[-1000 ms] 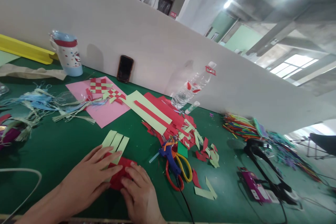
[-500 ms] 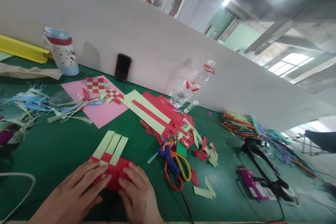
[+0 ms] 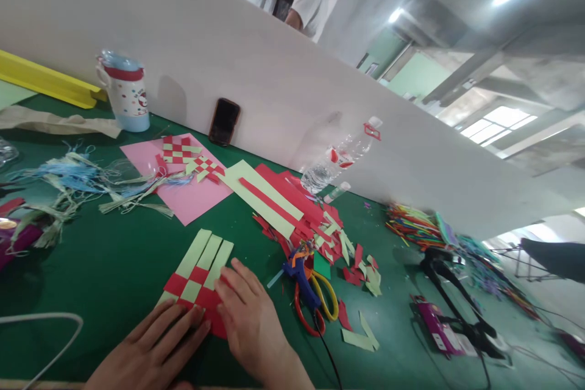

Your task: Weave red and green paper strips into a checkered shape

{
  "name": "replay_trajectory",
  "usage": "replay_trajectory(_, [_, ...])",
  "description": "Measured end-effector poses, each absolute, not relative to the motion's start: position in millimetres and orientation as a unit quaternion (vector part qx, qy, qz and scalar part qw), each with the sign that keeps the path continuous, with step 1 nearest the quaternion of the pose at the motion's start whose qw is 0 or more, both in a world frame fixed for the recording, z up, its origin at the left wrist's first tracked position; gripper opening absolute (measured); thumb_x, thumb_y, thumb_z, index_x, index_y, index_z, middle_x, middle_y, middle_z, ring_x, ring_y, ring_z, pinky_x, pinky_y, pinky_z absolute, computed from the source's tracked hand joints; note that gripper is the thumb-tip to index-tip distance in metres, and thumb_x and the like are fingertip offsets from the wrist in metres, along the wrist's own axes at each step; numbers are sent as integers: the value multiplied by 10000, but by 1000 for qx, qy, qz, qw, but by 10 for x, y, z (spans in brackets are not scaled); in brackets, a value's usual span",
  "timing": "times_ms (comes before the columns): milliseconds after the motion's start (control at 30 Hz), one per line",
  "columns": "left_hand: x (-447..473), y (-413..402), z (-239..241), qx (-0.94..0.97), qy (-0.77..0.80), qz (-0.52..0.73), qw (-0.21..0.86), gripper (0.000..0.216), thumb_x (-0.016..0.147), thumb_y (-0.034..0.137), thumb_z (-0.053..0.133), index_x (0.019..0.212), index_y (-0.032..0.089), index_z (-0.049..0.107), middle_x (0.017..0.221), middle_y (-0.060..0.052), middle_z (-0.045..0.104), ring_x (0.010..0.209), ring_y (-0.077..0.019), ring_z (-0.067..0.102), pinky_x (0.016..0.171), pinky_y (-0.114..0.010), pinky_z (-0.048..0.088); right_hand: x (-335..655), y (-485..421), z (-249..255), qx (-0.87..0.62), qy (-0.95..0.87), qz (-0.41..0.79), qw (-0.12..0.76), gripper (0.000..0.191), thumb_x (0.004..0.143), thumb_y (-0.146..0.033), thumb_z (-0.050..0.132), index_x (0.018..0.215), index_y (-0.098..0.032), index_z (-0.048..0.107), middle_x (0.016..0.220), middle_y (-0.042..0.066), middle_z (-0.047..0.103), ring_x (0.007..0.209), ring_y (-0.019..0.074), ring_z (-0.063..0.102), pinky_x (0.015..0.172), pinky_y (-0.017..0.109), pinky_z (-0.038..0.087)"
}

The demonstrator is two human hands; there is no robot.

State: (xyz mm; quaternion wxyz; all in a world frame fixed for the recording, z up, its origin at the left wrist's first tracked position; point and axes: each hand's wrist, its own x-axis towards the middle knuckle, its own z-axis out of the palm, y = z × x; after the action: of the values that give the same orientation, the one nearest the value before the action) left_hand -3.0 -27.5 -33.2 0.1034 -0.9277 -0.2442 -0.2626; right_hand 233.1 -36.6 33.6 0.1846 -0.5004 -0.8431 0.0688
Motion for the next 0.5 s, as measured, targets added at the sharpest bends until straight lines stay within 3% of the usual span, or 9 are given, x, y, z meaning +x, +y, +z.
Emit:
replay_trajectory(267, [-40,-276,-428,-930,-247,-262,77,643,906,596,649,1468,292,579,1298,2,739,1210,-239,581,1077,-342,421,2369,-80,287,-519,-836,73,163,304,972,-192,650,1271,-160,690,1281,123,736,1355,305,582,1168,495,496])
replay_trajectory(500, [-55,-297,-410,-929,-251,-257,93,583,926,568,620,1439,291,606,1314,0,740,1238,-240,580,1074,-360,410,2375,-196,225,-540,-819,93,170,233,904,-140,716,1130,-185,746,1228,102,753,1303,306,613,1148,489,518])
